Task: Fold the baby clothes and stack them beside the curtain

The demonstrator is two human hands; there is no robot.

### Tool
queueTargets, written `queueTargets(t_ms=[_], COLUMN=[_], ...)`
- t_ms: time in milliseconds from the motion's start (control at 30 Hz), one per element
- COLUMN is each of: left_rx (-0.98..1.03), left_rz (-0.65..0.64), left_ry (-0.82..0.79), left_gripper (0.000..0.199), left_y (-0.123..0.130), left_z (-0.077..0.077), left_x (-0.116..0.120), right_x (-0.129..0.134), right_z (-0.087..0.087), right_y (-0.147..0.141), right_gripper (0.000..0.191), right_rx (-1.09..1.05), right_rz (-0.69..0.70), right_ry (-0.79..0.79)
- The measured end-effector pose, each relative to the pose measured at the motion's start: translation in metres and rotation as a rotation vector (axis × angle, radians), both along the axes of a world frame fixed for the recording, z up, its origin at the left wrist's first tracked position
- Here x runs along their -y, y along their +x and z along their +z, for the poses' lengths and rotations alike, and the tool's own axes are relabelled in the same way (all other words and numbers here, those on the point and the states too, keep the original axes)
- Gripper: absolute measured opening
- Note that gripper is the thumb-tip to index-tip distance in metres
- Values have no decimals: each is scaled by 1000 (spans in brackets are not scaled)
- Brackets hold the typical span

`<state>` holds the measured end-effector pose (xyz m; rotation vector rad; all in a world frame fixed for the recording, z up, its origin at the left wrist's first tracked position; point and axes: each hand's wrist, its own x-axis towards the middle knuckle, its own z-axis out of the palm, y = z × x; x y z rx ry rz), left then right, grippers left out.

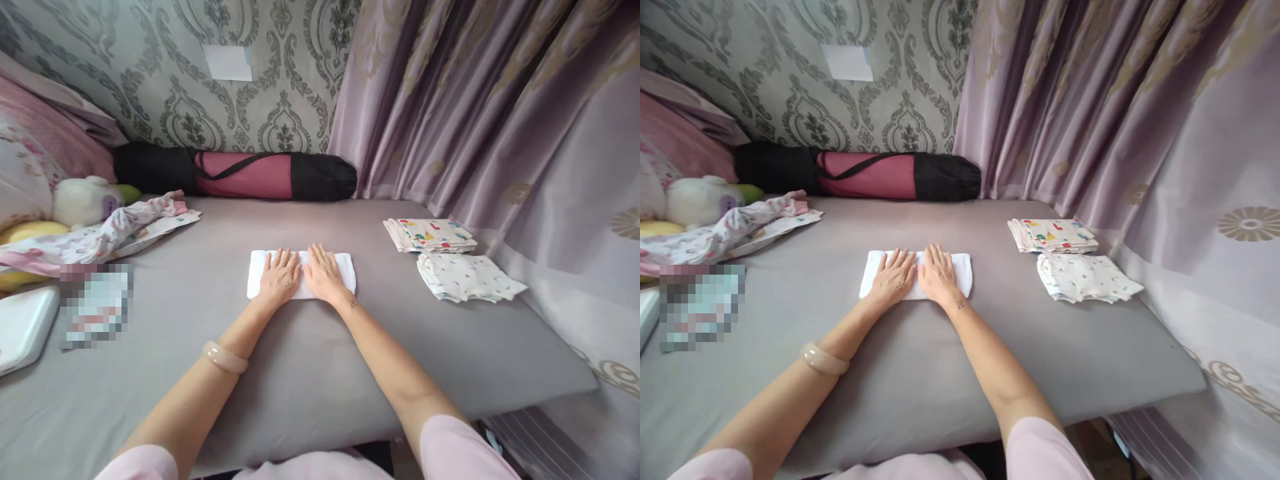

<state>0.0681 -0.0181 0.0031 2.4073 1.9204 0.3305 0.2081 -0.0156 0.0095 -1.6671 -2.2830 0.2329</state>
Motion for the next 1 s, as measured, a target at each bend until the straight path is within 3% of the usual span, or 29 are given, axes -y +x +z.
queueTargets(t_ms=[167, 300, 467, 533, 667, 867, 1000], left_rx=[-35, 4, 51, 45, 23, 104, 149], left_rz=[33, 28, 150, 184, 204, 227, 221], left_ry=[-55, -5, 244, 196, -67, -49, -58], left_gripper=[55, 54, 57, 58, 62, 54, 48], left_y=[-4, -5, -17, -25, -36, -45, -53], left_z=[-15, -11, -7, -10, -18, -16, -18], left_x=[-2, -1, -4, -8, -15, -27, -37], right_x=[3, 1, -3, -4, -7, -20, -27], right_z=[-17, -6, 5, 1, -9, -5, -4], right_y=[-1, 8, 25, 30, 35, 45, 55], right_gripper=[57, 56, 60, 60, 59, 51, 46], right_rx=[34, -7, -24, 8, 31, -22, -18], right_rz=[31, 34, -159, -164, -131, -132, -110], right_ry=[-32, -46, 99, 4, -179, -107, -138])
